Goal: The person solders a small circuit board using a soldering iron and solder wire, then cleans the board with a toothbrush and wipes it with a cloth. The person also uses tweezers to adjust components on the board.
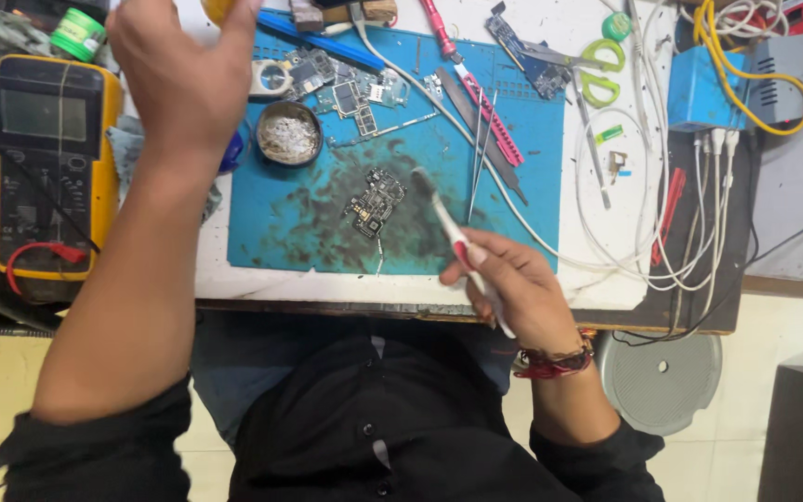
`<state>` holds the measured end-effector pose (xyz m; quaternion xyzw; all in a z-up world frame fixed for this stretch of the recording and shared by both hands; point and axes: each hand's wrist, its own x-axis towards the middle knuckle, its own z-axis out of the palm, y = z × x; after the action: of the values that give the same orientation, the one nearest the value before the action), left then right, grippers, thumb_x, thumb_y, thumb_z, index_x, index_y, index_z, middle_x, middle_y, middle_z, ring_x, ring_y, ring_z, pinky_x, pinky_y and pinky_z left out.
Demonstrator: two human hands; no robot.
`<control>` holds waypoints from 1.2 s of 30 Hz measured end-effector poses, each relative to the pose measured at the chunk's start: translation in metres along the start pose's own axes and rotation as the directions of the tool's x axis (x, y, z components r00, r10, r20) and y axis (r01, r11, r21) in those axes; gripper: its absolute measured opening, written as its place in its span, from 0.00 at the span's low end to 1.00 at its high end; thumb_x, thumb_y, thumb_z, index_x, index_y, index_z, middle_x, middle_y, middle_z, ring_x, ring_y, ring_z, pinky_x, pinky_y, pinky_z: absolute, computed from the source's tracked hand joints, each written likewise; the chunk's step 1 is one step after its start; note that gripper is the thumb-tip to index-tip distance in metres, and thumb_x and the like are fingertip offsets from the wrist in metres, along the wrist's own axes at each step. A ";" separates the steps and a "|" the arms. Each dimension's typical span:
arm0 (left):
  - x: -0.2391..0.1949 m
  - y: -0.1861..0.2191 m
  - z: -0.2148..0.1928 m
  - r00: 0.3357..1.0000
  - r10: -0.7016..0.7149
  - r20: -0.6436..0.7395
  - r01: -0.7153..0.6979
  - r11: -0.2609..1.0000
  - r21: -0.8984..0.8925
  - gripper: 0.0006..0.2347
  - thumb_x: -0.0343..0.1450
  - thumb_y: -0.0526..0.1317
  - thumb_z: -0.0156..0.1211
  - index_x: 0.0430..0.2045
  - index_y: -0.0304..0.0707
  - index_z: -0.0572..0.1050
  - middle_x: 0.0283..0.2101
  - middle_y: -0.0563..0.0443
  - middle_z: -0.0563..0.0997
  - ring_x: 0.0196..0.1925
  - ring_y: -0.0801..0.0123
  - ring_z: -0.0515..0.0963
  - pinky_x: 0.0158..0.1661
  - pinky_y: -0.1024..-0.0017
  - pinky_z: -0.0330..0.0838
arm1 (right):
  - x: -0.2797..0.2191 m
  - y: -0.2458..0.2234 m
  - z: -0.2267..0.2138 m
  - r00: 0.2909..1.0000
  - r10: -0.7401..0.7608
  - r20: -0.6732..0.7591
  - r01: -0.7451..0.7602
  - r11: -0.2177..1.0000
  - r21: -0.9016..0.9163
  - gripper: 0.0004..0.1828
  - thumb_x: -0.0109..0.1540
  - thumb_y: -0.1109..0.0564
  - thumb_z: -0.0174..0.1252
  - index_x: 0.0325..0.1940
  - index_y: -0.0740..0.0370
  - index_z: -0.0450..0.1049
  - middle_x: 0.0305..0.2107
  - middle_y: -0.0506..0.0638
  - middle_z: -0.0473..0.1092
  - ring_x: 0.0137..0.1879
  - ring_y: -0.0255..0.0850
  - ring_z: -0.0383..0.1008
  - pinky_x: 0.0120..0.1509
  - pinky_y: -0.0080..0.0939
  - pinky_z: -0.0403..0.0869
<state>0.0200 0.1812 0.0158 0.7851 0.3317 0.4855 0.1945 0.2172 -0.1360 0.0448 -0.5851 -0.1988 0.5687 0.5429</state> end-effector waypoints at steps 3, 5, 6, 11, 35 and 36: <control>-0.015 0.029 -0.027 0.963 0.199 0.183 -0.188 0.979 -0.074 0.14 0.72 0.35 0.71 0.49 0.30 0.75 0.48 0.39 0.79 0.52 0.45 0.78 0.56 0.52 0.67 | -0.006 -0.003 0.001 0.998 0.010 0.058 -0.004 0.995 -0.095 0.23 0.70 0.54 0.51 0.64 0.71 0.72 0.33 0.53 0.78 0.21 0.29 0.64 0.24 0.29 0.65; -0.020 0.045 -0.041 0.894 0.341 0.289 -0.361 0.932 0.016 0.15 0.70 0.33 0.70 0.50 0.31 0.77 0.48 0.42 0.78 0.55 0.49 0.76 0.62 0.51 0.65 | -0.008 -0.006 0.002 0.998 0.039 0.046 -0.033 0.991 -0.127 0.22 0.69 0.55 0.52 0.64 0.72 0.72 0.33 0.54 0.79 0.20 0.29 0.63 0.23 0.29 0.64; -0.023 0.052 -0.047 0.854 0.396 0.337 -0.437 0.898 0.052 0.15 0.70 0.33 0.69 0.50 0.32 0.78 0.49 0.43 0.78 0.56 0.51 0.75 0.65 0.51 0.64 | -0.008 -0.007 0.003 0.998 0.056 0.042 -0.049 0.989 -0.142 0.22 0.68 0.56 0.52 0.63 0.72 0.72 0.33 0.54 0.79 0.20 0.29 0.63 0.23 0.29 0.64; -0.024 0.080 -0.059 0.684 0.577 0.446 -0.724 0.614 0.316 0.06 0.76 0.38 0.65 0.46 0.46 0.81 0.47 0.57 0.75 0.58 0.68 0.73 0.72 0.56 0.51 | -0.012 -0.010 0.009 0.993 0.081 0.090 -0.062 0.977 -0.202 0.22 0.68 0.57 0.52 0.64 0.71 0.72 0.34 0.53 0.79 0.21 0.28 0.63 0.25 0.28 0.65; -0.031 0.070 -0.058 0.681 0.615 0.397 -0.721 0.656 0.222 0.06 0.75 0.34 0.60 0.45 0.41 0.77 0.50 0.54 0.74 0.60 0.63 0.71 0.71 0.54 0.52 | -0.018 -0.004 0.015 0.990 0.051 0.133 -0.034 0.992 -0.122 0.23 0.69 0.56 0.53 0.64 0.74 0.71 0.35 0.55 0.79 0.22 0.28 0.65 0.24 0.28 0.65; -0.035 0.061 -0.055 0.729 0.569 0.380 -0.660 0.732 0.171 0.08 0.74 0.32 0.60 0.46 0.39 0.76 0.51 0.51 0.75 0.60 0.60 0.71 0.70 0.53 0.54 | -0.019 -0.004 0.014 0.990 0.036 0.138 -0.025 0.996 -0.084 0.22 0.70 0.57 0.53 0.64 0.75 0.71 0.35 0.56 0.80 0.22 0.29 0.65 0.25 0.28 0.65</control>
<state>-0.0195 0.1128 0.0569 0.9348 0.0843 0.3413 -0.0501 0.2010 -0.1452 0.0601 -0.5687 -0.2503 0.6077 0.4945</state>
